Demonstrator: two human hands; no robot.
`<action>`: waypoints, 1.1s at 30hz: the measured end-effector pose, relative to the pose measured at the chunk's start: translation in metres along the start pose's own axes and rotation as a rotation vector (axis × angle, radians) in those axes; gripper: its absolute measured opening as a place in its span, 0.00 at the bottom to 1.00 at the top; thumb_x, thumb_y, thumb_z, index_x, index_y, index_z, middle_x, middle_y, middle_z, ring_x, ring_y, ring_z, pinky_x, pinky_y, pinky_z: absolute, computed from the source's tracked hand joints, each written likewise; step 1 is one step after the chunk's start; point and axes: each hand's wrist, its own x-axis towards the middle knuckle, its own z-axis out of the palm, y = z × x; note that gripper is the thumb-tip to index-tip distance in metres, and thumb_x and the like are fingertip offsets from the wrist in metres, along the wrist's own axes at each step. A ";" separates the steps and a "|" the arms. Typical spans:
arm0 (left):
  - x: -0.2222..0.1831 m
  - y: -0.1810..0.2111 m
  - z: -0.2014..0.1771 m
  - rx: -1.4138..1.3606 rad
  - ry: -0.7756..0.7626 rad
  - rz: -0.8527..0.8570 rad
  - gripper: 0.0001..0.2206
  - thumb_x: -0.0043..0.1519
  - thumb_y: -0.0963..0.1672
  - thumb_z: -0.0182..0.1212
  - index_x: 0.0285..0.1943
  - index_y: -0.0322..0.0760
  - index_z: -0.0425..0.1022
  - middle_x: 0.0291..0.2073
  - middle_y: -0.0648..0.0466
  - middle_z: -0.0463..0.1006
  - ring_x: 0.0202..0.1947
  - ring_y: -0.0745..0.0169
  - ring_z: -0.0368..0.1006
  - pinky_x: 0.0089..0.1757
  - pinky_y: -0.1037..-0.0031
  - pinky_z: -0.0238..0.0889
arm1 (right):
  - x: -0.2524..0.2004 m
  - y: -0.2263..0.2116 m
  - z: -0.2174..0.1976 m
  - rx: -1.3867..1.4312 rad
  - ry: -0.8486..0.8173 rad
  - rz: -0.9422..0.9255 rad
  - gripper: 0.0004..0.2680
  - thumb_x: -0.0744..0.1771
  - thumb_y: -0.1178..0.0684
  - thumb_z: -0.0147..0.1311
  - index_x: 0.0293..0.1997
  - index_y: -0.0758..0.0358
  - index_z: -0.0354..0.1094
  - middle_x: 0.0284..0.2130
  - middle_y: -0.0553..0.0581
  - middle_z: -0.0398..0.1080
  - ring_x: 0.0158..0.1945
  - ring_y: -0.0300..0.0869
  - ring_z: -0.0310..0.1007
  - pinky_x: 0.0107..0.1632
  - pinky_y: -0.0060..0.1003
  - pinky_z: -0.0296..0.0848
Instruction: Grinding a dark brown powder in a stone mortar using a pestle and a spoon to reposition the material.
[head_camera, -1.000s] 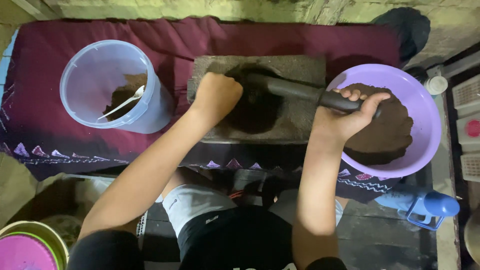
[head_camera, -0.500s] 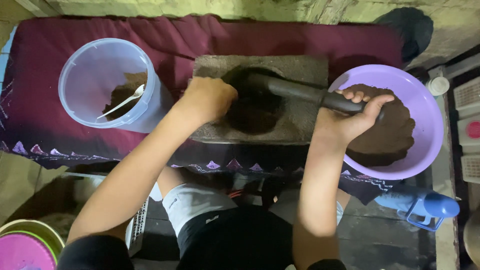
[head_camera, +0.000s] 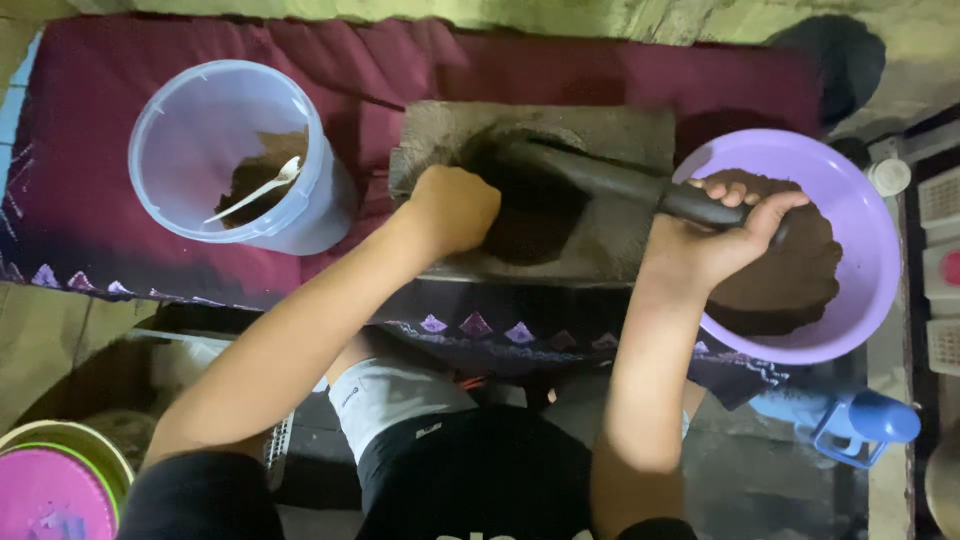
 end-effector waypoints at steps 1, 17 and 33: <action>0.000 -0.002 0.003 0.001 0.006 -0.007 0.12 0.63 0.43 0.53 0.46 0.46 0.85 0.42 0.51 0.85 0.45 0.44 0.83 0.38 0.58 0.75 | 0.006 0.000 -0.003 0.003 -0.008 0.004 0.16 0.57 0.37 0.63 0.17 0.55 0.59 0.17 0.47 0.60 0.24 0.38 0.60 0.38 0.32 0.60; 0.013 -0.001 0.021 0.065 0.329 0.081 0.10 0.62 0.42 0.57 0.33 0.51 0.86 0.31 0.54 0.85 0.35 0.48 0.84 0.30 0.61 0.72 | 0.000 0.001 0.001 0.084 -0.070 0.014 0.16 0.56 0.39 0.62 0.16 0.55 0.59 0.15 0.48 0.59 0.23 0.39 0.59 0.55 0.46 0.75; -0.048 -0.016 0.036 -0.252 0.684 -0.248 0.08 0.57 0.37 0.54 0.41 0.45 0.70 0.38 0.51 0.72 0.27 0.43 0.77 0.21 0.51 0.68 | 0.004 0.000 -0.007 0.082 -0.089 0.022 0.16 0.59 0.38 0.60 0.16 0.55 0.58 0.14 0.48 0.59 0.21 0.40 0.61 0.33 0.34 0.63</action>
